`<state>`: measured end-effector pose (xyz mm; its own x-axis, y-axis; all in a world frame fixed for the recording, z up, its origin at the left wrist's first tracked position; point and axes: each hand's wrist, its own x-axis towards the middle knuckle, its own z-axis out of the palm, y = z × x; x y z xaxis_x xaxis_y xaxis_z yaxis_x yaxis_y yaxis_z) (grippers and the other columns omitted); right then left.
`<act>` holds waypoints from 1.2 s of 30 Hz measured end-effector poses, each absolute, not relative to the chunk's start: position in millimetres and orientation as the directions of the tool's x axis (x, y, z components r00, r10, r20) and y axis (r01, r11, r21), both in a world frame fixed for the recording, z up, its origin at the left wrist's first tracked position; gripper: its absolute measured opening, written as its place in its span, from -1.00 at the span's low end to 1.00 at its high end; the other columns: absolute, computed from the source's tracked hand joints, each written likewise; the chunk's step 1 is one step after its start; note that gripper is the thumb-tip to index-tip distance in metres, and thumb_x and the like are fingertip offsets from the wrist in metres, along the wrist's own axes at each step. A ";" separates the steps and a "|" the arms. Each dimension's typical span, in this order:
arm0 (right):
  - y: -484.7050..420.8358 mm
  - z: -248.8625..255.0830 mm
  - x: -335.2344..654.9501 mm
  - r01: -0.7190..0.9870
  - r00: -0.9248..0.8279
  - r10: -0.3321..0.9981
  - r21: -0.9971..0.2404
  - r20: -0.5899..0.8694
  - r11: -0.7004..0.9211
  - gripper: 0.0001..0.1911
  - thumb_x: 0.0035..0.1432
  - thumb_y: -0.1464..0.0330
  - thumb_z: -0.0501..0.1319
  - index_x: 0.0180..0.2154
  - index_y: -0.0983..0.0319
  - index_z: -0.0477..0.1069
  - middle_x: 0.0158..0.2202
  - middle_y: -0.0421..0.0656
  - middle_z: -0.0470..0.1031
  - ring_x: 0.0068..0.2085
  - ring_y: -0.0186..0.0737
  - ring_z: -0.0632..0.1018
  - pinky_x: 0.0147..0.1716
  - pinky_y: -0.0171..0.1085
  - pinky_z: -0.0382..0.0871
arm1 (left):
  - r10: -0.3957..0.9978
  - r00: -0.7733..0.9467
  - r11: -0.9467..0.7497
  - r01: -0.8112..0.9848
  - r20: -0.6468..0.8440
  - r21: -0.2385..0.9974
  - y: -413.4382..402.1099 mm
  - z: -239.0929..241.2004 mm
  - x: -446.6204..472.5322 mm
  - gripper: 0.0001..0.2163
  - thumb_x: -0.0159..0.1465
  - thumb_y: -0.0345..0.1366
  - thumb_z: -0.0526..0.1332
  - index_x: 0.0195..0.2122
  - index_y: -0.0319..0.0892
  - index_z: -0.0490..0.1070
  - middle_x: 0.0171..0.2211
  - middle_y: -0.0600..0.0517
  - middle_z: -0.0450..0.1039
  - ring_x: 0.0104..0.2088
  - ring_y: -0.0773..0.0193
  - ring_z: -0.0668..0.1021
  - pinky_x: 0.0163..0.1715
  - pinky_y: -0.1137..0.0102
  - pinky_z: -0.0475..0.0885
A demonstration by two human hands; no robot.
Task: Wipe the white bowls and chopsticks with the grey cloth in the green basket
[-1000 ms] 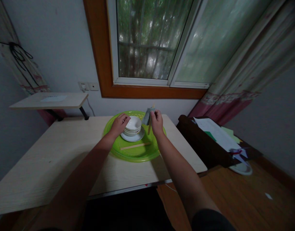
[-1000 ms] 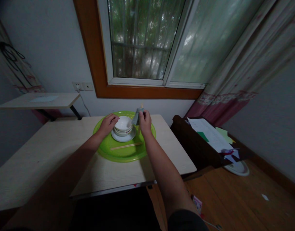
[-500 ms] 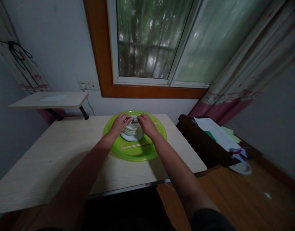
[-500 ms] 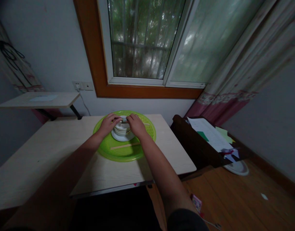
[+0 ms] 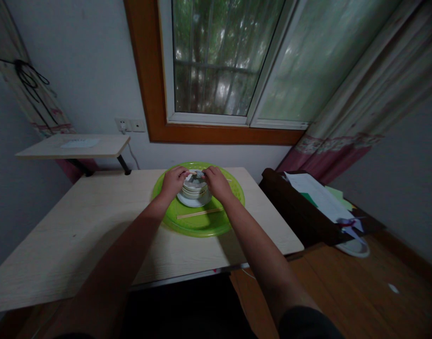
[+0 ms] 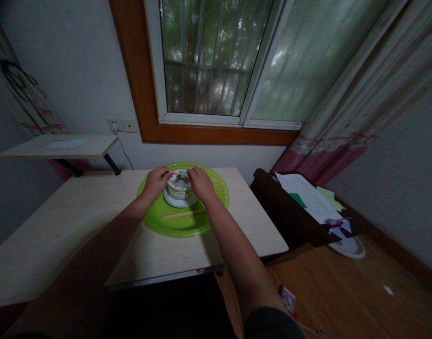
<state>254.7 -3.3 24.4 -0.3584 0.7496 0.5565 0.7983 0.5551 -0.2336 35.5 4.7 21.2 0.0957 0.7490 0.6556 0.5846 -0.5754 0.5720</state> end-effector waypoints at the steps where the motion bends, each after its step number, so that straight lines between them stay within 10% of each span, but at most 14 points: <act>1: -2.3 24.6 256.5 0.809 -0.333 0.754 -0.238 0.566 0.537 -0.79 0.43 0.40 0.17 -0.01 0.20 0.55 -0.04 0.03 0.54 0.00 0.04 0.44 0.03 -0.07 0.34 | 0.747 0.058 -0.558 0.595 0.662 0.578 5.1 21.9 34.1 -0.86 0.36 -0.32 0.23 -0.32 -0.13 0.58 -0.30 -0.03 0.62 -0.25 0.16 0.60 -0.16 0.30 0.46; 9: 6.6 19.4 272.1 0.855 -0.230 0.786 -0.266 0.575 0.445 -0.83 0.42 0.40 0.17 -0.06 0.23 0.53 -0.06 0.06 0.52 -0.05 0.06 0.44 -0.02 -0.07 0.34 | 0.723 -0.083 -0.499 0.623 0.686 0.602 9.1 22.8 24.3 -0.83 0.39 -0.32 0.14 -0.31 -0.11 0.51 -0.32 -0.01 0.57 -0.26 0.16 0.57 -0.18 0.31 0.43; 25: -8.6 24.4 254.3 0.745 -0.462 0.709 -0.202 0.532 0.636 -0.79 0.43 0.43 0.13 -0.01 0.24 0.50 -0.04 0.02 0.51 -0.03 -0.03 0.47 0.00 -0.14 0.34 | 0.734 0.329 -0.649 0.598 0.594 0.470 2.8 17.7 37.7 -0.82 0.38 -0.25 0.23 -0.34 -0.13 0.55 -0.31 -0.06 0.60 -0.26 0.12 0.59 -0.17 0.28 0.45; 36: -4.6 29.1 263.1 0.796 -0.346 0.765 -0.262 0.543 0.545 -0.81 0.44 0.42 0.12 -0.06 0.24 0.51 -0.04 0.05 0.52 -0.04 0.00 0.50 -0.02 -0.14 0.37 | 0.739 0.032 -0.532 0.641 0.673 0.553 3.1 25.4 27.5 -0.86 0.34 -0.33 0.22 -0.31 -0.13 0.58 -0.27 -0.07 0.65 -0.22 0.12 0.61 -0.14 0.28 0.46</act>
